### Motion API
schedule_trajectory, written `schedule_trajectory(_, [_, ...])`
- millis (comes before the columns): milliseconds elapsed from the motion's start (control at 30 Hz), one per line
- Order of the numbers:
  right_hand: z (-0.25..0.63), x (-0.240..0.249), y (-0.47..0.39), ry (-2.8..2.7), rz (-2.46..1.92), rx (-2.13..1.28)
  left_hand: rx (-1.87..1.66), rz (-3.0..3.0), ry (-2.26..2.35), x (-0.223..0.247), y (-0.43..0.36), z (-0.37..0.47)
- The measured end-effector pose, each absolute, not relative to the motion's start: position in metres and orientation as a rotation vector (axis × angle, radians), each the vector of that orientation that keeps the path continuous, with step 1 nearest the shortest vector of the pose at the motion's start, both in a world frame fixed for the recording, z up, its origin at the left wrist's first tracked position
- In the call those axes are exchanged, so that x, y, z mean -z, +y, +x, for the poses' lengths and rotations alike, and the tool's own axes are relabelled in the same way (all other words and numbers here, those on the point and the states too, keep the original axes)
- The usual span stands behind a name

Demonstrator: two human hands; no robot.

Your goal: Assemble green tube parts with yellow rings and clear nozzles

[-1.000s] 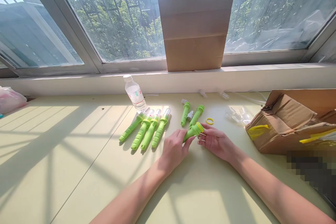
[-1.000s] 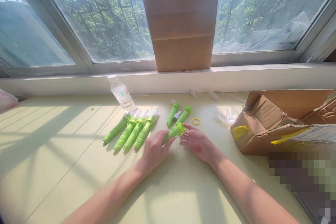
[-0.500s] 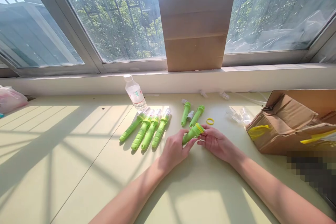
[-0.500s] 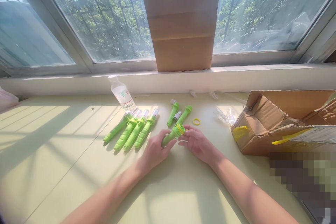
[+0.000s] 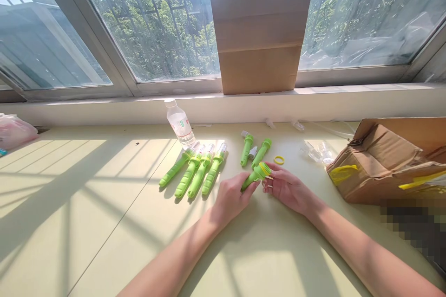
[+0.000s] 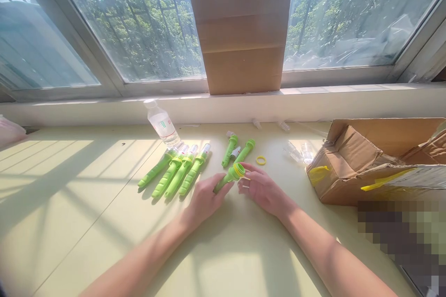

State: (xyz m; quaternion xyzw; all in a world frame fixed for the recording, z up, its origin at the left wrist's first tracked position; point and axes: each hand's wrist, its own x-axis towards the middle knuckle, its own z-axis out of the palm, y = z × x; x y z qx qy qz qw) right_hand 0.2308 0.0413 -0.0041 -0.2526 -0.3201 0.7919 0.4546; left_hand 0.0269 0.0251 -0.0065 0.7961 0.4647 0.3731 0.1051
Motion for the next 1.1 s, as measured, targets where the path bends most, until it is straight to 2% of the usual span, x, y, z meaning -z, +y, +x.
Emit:
schedule_trajectory(400, [0.235,0.007,0.045,-0.740,-0.633,-1.968,-1.015,2.404,1.282,0.000,0.023,0.028])
schedule_trajectory(600, [0.231,0.005,0.044,-0.709,-0.674,-1.936,-1.006,2.488,1.415,0.002,0.023,0.030])
schedule_trajectory(900, [0.230,0.006,0.043,-0.687,-0.693,-1.933,-1.172,2.417,1.464,0.018,0.026,0.029])
schedule_trajectory(1100, [0.230,0.005,0.042,-0.775,-0.651,-1.935,-1.168,2.360,1.328,0.012,0.024,0.026])
